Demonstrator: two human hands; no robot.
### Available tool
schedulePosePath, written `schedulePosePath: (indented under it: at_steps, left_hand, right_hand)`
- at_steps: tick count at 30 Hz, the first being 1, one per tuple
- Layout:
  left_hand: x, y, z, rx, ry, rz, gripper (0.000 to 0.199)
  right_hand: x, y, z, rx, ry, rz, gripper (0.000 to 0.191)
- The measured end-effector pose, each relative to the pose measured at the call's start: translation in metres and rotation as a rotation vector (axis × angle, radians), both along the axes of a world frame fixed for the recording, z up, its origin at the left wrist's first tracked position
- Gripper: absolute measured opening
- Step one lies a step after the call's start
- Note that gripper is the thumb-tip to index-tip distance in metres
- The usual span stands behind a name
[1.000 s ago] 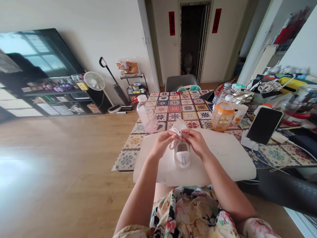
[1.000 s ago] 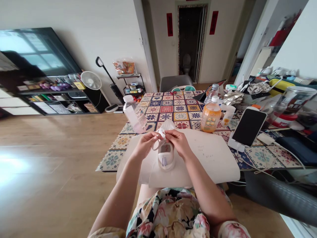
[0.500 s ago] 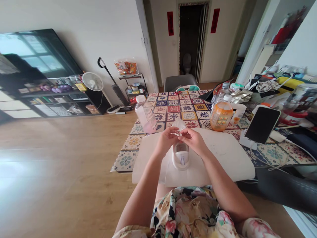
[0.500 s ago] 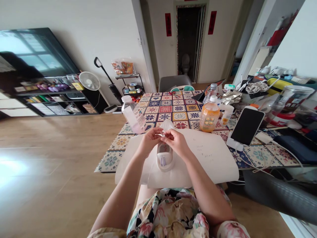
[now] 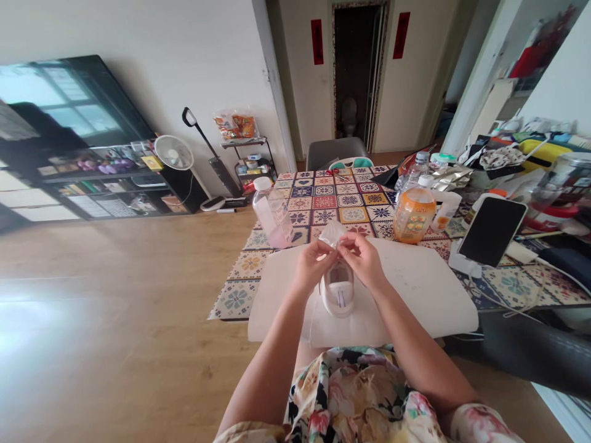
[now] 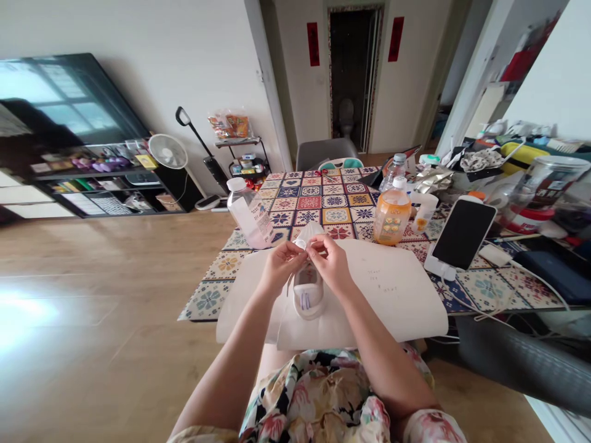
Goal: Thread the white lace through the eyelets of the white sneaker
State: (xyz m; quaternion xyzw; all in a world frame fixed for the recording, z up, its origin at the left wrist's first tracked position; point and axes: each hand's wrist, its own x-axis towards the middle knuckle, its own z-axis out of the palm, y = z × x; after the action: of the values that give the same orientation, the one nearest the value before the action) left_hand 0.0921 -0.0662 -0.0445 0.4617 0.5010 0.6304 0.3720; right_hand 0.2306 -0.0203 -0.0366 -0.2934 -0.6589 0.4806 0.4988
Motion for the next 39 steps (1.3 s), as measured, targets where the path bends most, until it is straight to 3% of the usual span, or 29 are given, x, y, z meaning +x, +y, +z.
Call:
schedulePosePath:
  at_steps: [3, 6, 8, 11, 13, 21, 26, 33, 39]
  left_hand:
    - [0.000, 0.001, 0.000, -0.013, -0.030, -0.002, 0.023]
    - [0.001, 0.002, 0.002, -0.055, -0.065, 0.008, 0.026]
    - [0.002, 0.001, 0.004, -0.075, -0.091, -0.002, 0.027]
    - [0.001, 0.001, 0.007, -0.082, -0.098, -0.036, 0.029]
    - [0.000, 0.001, 0.008, -0.091, -0.089, -0.052, 0.031]
    - [-0.005, 0.004, 0.012, -0.151, 0.011, -0.072, 0.036]
    - [-0.010, 0.008, 0.012, -0.174, -0.043, -0.146, 0.042]
    - [-0.015, 0.025, -0.008, -0.192, 0.134, 0.053, 0.039]
    - [-0.009, 0.030, -0.016, -0.198, 0.275, 0.167, 0.026]
  right_hand:
    - [0.008, 0.003, -0.002, 0.159, -0.114, 0.051, 0.021]
    - [0.012, 0.007, -0.004, 0.234, -0.181, 0.009, 0.016]
    - [0.014, 0.008, -0.005, 0.175, -0.174, 0.003, 0.018]
    - [0.015, 0.008, -0.005, -0.020, -0.141, 0.168, 0.022]
    - [0.015, 0.007, -0.005, -0.041, -0.142, 0.244, 0.021]
    - [0.008, 0.003, -0.006, 0.535, -0.127, -0.070, 0.006]
    - [0.016, -0.001, -0.009, 0.657, -0.048, -0.101, 0.007]
    - [0.040, -0.006, -0.014, 0.602, -0.073, 0.033, 0.009]
    - [0.038, -0.012, -0.018, 0.546, -0.031, 0.070, 0.009]
